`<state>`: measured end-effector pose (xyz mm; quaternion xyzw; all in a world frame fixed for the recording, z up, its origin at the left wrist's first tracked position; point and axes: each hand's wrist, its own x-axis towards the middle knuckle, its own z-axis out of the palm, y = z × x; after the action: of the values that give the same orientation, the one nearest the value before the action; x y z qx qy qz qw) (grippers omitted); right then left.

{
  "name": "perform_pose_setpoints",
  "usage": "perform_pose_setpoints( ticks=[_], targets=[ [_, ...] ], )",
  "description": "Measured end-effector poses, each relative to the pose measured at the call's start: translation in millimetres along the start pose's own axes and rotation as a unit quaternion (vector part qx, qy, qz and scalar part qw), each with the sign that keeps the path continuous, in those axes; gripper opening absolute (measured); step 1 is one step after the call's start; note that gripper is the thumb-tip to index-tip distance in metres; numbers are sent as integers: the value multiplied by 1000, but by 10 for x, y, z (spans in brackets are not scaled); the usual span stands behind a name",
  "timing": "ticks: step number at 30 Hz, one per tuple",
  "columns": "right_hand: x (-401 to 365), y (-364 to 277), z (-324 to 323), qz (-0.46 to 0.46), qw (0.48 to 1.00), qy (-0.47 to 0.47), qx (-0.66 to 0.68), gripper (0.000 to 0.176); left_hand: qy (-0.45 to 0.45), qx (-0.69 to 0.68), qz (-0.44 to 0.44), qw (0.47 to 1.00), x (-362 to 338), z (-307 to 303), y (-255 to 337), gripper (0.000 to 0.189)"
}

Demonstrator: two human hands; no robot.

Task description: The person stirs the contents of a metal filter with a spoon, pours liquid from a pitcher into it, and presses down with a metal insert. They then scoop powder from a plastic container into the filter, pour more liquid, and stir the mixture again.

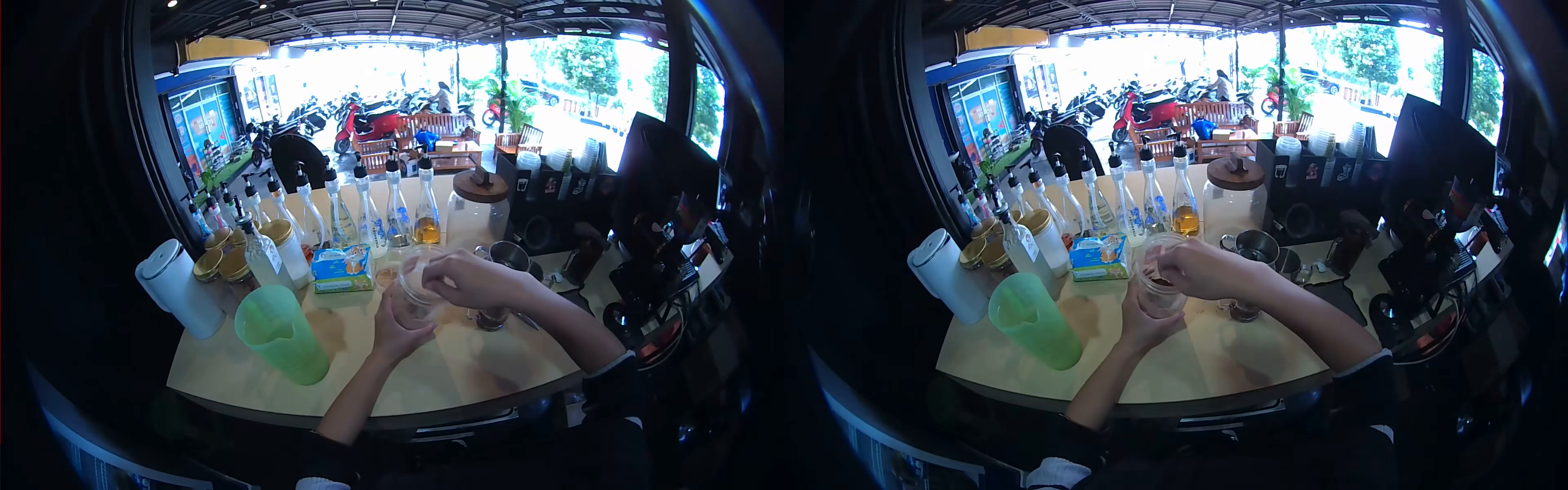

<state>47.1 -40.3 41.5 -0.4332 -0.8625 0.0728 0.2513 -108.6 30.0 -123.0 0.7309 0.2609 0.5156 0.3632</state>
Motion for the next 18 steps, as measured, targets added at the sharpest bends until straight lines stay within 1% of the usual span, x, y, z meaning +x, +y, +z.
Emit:
perform_pose_setpoints(
  ticks=[1, 2, 3, 4, 5, 6, 7, 8, 9, 10, 11, 12, 13, 15, 16, 17, 18],
  targets=[
    [29, -56, -35, 2, 1000, 2, -4, 15, -2, -3, 3, 1000, -7, -3, 18, 97],
    [54, -127, -98, 51, 990, -128, -28, 16, -12, 20, 33, 999, -21, 0, 32, 97],
    [72, -186, -144, 100, 961, -255, -51, 17, -22, 42, 64, 997, -28, 7, 47, 96],
    [67, -196, -118, 116, 957, -259, -62, 19, -23, 39, 67, 997, -21, 9, 68, 96],
    [57, -155, -82, 118, 957, -257, -65, 19, -22, 57, 94, 994, -11, 10, 87, 96],
    [57, -148, -49, 108, 954, -261, -99, 20, -22, 77, 117, 990, -12, 5, 92, 96],
    [50, -155, -4, 98, 950, -266, -129, 22, -25, 78, 114, 990, -17, 8, 85, 96],
    [64, -153, 21, 82, 937, -295, -168, 19, -18, 75, 120, 990, -18, 23, 71, 96],
    [76, 5, 143, 85, 938, -297, -159, 19, -12, 73, 125, 989, -22, 30, 55, 97],
    [90, 279, 352, -15, 883, -365, -294, 20, -19, 73, 116, 990, -29, 29, 36, 97],
    [83, 439, 486, -116, 798, -419, -418, 22, -28, 60, 105, 992, -23, 28, 18, 96],
    [52, 473, 503, -71, 843, -400, -353, 27, -37, 48, 94, 994, -18, 29, 4, 95],
    [39, 508, 534, -68, 846, -403, -343, 27, -45, 47, 85, 994, -18, 30, -12, 95],
    [7, 558, 591, -70, 924, -288, -243, 20, -60, 10, 76, 995, -12, 32, -34, 96],
    [-68, 690, 697, -24, 965, -202, -166, 18, -68, 17, 67, 995, -17, 22, -36, 97],
    [-114, 840, 758, -22, 965, -203, -164, 18, -69, 17, 65, 995, -17, 22, -28, 97],
    [-70, 814, 706, -81, 932, -245, -256, 17, -70, 16, 66, 995, -13, 19, -21, 97]
  ],
)
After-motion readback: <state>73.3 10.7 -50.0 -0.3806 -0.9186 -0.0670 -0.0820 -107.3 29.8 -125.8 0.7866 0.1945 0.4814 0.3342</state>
